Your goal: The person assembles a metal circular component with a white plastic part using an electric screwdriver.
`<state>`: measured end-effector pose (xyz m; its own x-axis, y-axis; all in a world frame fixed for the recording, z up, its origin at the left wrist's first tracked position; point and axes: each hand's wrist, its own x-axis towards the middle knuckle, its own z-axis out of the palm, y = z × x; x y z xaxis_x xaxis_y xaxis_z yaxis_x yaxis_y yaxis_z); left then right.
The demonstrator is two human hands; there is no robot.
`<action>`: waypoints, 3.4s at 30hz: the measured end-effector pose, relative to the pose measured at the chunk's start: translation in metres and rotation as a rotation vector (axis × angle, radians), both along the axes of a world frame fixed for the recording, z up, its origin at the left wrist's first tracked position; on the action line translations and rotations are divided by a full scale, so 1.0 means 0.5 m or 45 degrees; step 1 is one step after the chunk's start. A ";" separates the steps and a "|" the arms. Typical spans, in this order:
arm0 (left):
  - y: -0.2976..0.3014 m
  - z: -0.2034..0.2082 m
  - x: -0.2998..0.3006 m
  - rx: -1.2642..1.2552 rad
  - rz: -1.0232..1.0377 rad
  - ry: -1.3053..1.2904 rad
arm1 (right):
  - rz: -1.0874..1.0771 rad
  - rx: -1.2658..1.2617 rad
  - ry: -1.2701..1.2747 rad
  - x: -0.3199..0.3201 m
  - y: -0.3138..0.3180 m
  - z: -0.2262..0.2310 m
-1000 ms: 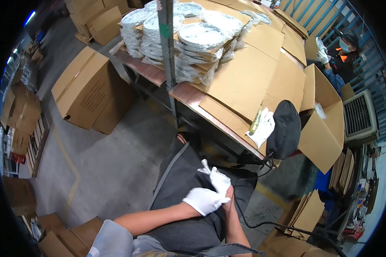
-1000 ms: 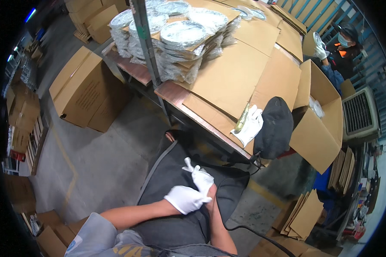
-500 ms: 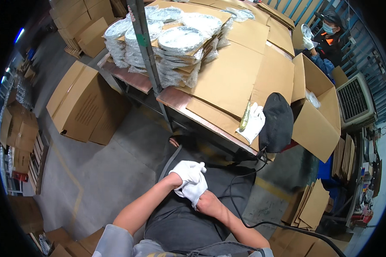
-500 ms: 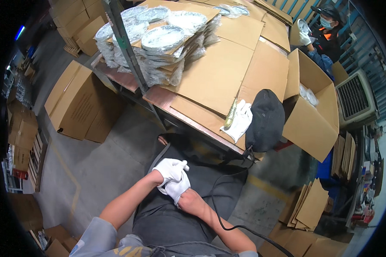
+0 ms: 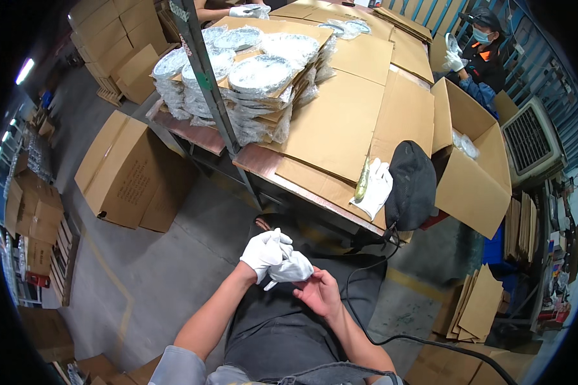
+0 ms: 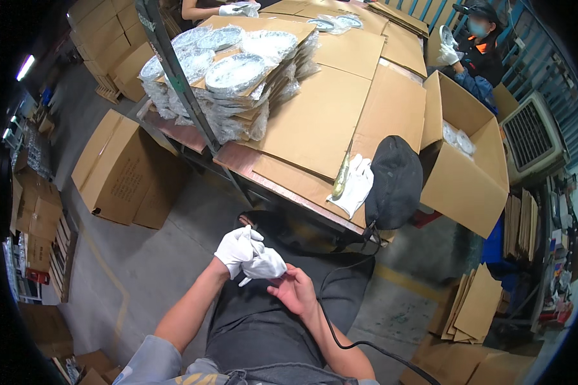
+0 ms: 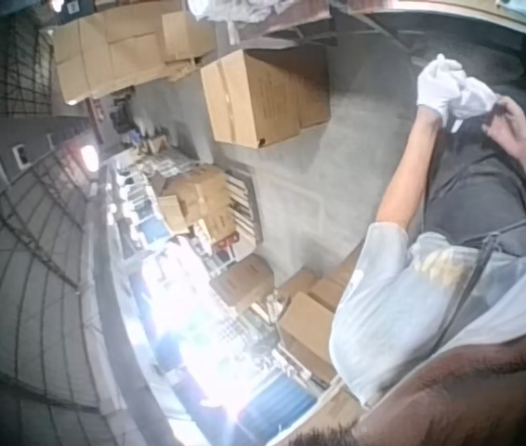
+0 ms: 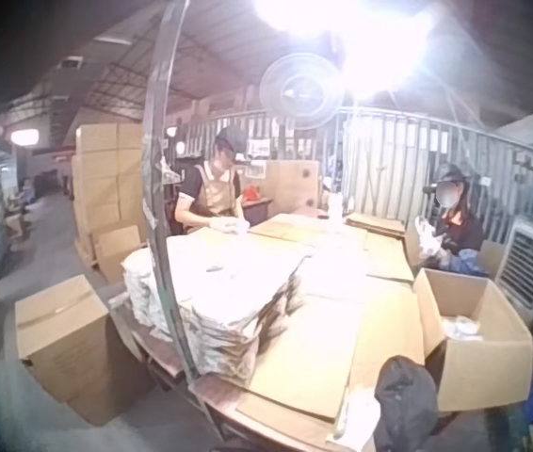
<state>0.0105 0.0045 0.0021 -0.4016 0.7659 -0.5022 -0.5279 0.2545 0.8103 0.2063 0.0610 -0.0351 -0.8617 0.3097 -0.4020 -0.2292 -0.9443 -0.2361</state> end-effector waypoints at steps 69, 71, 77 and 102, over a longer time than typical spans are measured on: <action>-0.082 -0.115 0.169 0.289 -0.162 1.965 | -0.553 0.219 -0.538 -0.081 0.008 -0.087; -0.072 -0.102 0.173 0.269 -0.263 1.948 | -0.698 0.420 -0.599 -0.075 0.030 -0.131; -0.059 -0.073 0.150 0.453 -0.294 1.978 | -0.543 1.217 -0.917 -0.091 -0.021 -0.162; -0.062 0.041 0.211 0.283 -0.708 1.876 | 0.070 0.232 0.409 -0.091 0.069 -0.040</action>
